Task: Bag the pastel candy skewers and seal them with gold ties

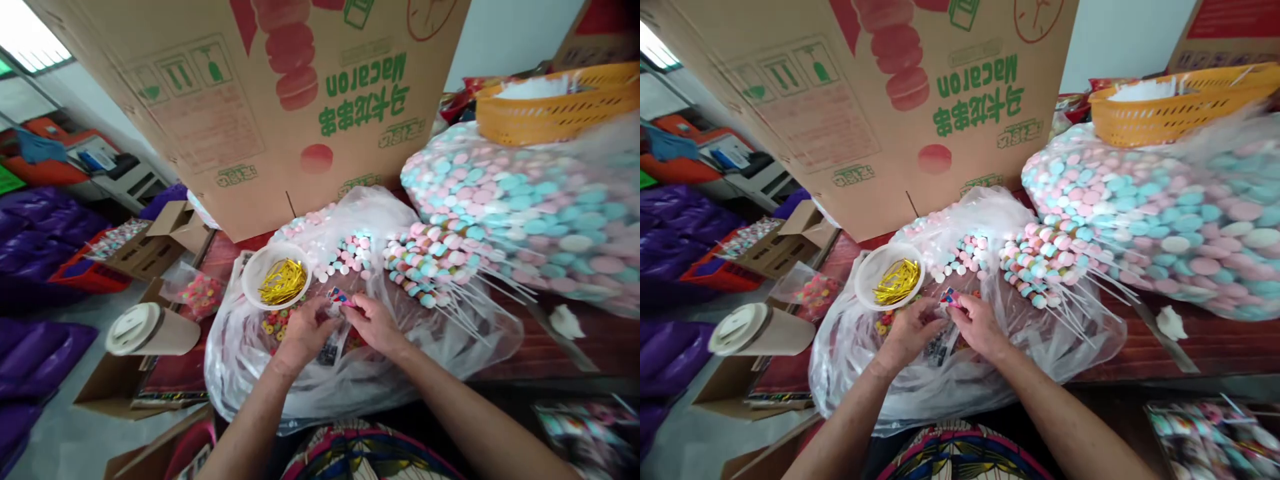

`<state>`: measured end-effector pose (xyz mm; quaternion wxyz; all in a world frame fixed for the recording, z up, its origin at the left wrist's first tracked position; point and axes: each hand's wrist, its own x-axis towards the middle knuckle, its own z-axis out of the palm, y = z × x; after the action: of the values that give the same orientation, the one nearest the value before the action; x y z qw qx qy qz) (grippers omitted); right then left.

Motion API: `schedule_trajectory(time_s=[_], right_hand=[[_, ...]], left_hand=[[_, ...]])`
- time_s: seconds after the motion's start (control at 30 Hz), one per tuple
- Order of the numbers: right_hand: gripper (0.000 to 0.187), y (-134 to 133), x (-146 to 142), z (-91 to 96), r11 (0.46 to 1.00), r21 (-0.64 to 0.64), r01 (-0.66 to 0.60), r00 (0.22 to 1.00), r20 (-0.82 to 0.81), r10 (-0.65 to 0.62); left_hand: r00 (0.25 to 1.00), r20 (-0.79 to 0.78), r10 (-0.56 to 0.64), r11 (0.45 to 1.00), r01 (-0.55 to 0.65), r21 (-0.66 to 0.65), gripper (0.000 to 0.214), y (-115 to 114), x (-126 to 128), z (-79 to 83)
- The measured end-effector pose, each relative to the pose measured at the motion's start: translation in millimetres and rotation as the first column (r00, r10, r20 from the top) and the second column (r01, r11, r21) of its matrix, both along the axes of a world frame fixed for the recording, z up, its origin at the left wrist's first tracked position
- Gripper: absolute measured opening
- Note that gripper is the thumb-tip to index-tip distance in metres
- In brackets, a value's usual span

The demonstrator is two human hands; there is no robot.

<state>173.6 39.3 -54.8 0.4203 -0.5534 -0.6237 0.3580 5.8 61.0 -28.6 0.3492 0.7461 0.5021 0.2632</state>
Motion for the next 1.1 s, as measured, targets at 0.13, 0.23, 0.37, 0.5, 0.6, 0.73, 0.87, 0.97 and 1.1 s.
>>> schedule_trajectory(time_s=[0.13, 0.23, 0.37, 0.5, 0.6, 0.73, 0.87, 0.97, 1.1], right_hand=[[0.019, -9, 22, 10.5, 0.998, -0.025, -0.060, 0.998, -0.002, 0.059], [0.012, -10, 33, 23.2, 0.988, -0.029, -0.153, 0.988, 0.016, 0.154], [0.023, -10, 31, 25.2, 0.999, -0.006, -0.039, 0.997, 0.069, 0.039], [0.034, -14, 25, 17.9, 0.998, 0.041, 0.045, 0.999, 0.010, -0.045], [0.042, -14, 27, 16.4, 0.996, -0.032, 0.081, 0.996, -0.046, -0.082], [0.047, -12, 54, 29.9, 0.984, -0.036, 0.174, 0.984, 0.029, -0.173], [0.025, -16, 108, 37.4, 0.899, 0.282, 0.334, 0.598, 0.674, -0.434], [0.019, -20, 145, 25.5, 0.942, 0.231, 0.242, 0.270, 0.917, -0.295], [0.024, -24, 169, 20.2, 0.932, 0.353, 0.083, 0.377, 0.855, -0.357]], left_hand=[[0.992, 0.052, -0.115, 0.992, 0.118, -0.053, 0.018, 2, 13, 2.9], [0.946, 0.018, -0.323, 0.942, 0.324, -0.091, 0.023, 5, 14, 20.0], [0.961, -0.135, -0.241, 0.969, 0.246, 0.029, 0.019, 2, 19, 27.7], [1.000, 0.008, 0.029, 0.998, -0.028, -0.057, 0.017, -11, 29, 14.4], [0.988, 0.154, 0.030, 0.984, -0.002, -0.177, 0.026, -17, 34, 9.4], [0.977, 0.193, -0.089, 0.993, 0.101, -0.053, 0.030, -17, 27, 10.1], [0.988, 0.155, 0.002, 0.981, -0.032, 0.189, 0.026, -12, 5, 3.4], [0.995, 0.099, -0.007, 0.945, -0.025, 0.326, 0.022, -10, -12, -0.9], [0.998, 0.035, -0.059, 0.872, 0.034, 0.488, 0.020, -11, -26, 5.6]])
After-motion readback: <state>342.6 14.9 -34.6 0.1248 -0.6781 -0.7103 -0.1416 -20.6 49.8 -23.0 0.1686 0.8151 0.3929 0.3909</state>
